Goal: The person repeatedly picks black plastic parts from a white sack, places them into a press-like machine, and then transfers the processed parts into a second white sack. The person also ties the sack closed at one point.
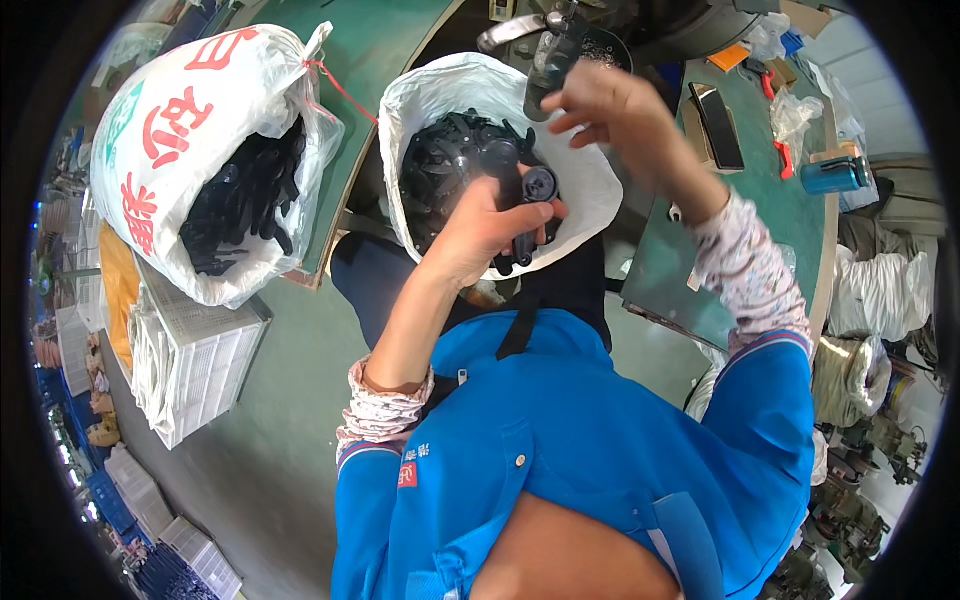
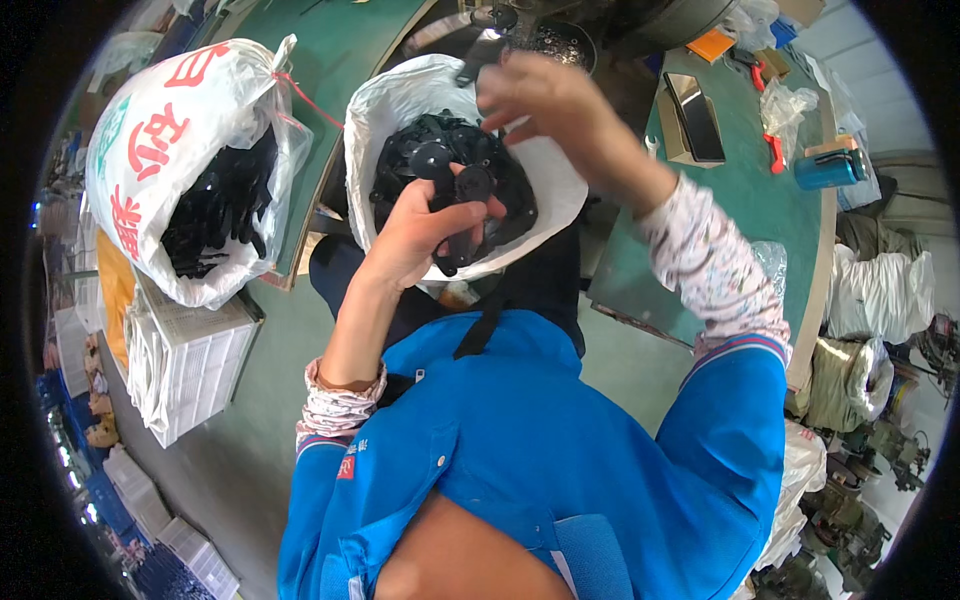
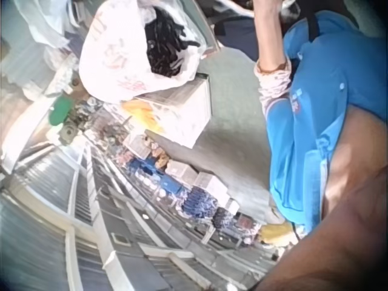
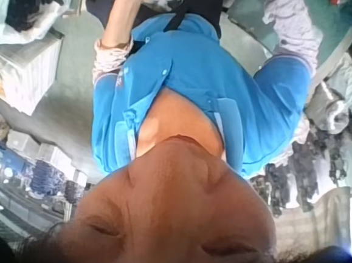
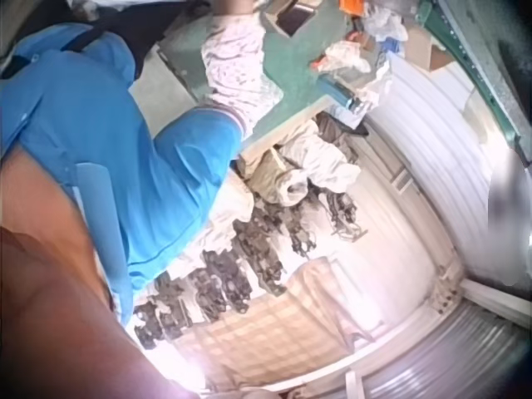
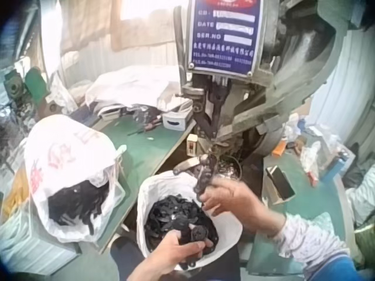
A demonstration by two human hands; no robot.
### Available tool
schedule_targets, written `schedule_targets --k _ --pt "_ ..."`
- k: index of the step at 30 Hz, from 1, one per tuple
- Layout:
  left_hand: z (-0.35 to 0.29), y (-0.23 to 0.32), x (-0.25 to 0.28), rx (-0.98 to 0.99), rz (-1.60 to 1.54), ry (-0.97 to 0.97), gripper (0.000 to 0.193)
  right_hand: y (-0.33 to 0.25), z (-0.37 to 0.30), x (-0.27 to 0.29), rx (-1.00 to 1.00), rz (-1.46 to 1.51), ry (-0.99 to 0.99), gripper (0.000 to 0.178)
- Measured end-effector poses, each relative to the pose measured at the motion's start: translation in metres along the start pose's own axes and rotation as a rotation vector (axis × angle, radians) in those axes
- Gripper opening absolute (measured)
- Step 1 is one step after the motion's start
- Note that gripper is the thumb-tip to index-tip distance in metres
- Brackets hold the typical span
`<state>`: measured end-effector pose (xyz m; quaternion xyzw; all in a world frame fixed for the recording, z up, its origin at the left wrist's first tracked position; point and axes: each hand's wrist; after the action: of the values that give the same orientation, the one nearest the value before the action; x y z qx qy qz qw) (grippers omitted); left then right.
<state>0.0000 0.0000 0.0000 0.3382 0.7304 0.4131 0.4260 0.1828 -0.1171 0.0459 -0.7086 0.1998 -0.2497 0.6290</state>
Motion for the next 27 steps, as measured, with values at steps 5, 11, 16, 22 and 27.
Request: schedule_targets --k 5,11,16,22,27 --pt "0.002 -0.008 -0.011 0.051 0.103 -0.102 0.031 0.034 -0.031 -0.032 0.167 -0.044 -0.052 0.032" --pt "0.001 -0.009 -0.003 -0.055 -0.033 0.144 0.034 0.007 -0.034 -0.017 0.245 -0.028 0.091 0.027" --pt "-0.002 0.001 -0.005 -0.139 -0.002 0.148 0.040 0.021 -0.047 -0.027 0.037 -0.064 -0.017 0.032" --pt "-0.002 -0.002 -0.006 -0.180 -0.033 0.226 0.038 -0.018 -0.015 -0.002 0.251 0.041 0.290 0.034" --pt "-0.001 -0.006 -0.008 -0.110 -0.083 0.179 0.034 -0.077 0.032 0.012 0.093 0.096 0.210 0.033"
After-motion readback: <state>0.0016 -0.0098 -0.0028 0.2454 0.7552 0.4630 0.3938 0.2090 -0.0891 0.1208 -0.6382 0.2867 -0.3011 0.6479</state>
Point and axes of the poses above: each hand's wrist, its own z-axis towards the middle knuckle, its own x-axis out of the back of the hand, y = z × x, and after that the axes turned 13 degrees about y, right-handed
